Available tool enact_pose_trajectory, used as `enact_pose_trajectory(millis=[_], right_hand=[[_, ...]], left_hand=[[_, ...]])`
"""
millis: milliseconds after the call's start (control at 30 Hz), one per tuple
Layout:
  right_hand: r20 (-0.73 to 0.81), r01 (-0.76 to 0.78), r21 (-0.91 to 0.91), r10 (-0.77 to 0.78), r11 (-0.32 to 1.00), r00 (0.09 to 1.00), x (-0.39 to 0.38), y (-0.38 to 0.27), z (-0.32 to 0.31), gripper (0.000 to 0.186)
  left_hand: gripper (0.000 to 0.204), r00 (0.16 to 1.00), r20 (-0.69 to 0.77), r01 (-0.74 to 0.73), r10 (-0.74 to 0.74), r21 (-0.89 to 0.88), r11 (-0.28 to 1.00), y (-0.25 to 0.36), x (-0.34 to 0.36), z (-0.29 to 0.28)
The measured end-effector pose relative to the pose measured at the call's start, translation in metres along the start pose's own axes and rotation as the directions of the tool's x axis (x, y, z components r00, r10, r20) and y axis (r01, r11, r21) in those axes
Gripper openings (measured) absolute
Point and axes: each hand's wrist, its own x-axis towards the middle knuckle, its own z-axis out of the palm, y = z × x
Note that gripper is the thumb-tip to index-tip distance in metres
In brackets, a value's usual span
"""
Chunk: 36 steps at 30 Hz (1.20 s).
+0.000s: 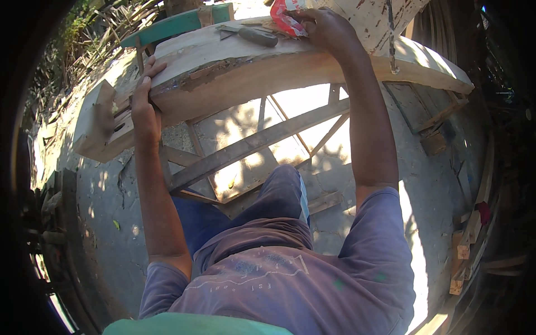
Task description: The person applies a putty-like substance to cracks and holes in a curved wooden beam, using a small scraper to press and smooth the material into the wood.
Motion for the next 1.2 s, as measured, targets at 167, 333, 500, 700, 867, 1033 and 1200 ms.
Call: enact_pose_trajectory(millis=[167, 333, 500, 700, 867, 1033, 1200], right_hand=[[0.209, -0.241, -0.093, 0.256, 0.966, 0.944, 0.017, -0.017, -0.021, 0.040], [0.206, -0.160, 0.025, 0.152, 0.987, 0.967, 0.013, -0.027, -0.022, 0.028], [0.286, -0.227, 0.125, 0.184, 0.966, 0.940, 0.009, -0.028, -0.031, 0.027], [-0.147, -0.174, 0.312, 0.228, 0.934, 0.963, -0.001, -0.041, -0.026, 0.025], [-0.386, 0.051, 0.306, 0.075, 0.951, 0.919, -0.003, -0.091, -0.070, 0.020], [-0.225, 0.266, 0.519, -0.170, 0.813, 0.959, -0.037, -0.158, -0.088, 0.022], [-0.146, 0.357, 0.570, -0.337, 0.740, 0.930, -0.075, -0.189, -0.052, 0.022]], left_hand=[[0.048, 1.000, 0.015, -0.008, 0.008, 0.006, 1.000, 0.001, -0.001, -0.001], [0.048, 1.000, 0.020, -0.009, 0.008, 0.025, 1.000, -0.001, -0.001, -0.007], [0.049, 0.999, 0.044, -0.026, 0.025, 0.017, 1.000, -0.002, 0.000, -0.005], [0.048, 0.999, 0.002, -0.044, 0.044, 0.068, 0.997, -0.004, 0.000, -0.003], [0.048, 1.000, -0.009, -0.023, 0.024, 0.077, 0.997, 0.001, -0.002, -0.004], [0.051, 0.994, -0.004, -0.111, 0.111, -0.014, 0.994, 0.019, -0.014, 0.000], [0.084, 0.977, -0.027, -0.212, 0.211, -0.058, 0.976, 0.075, -0.105, 0.025]])
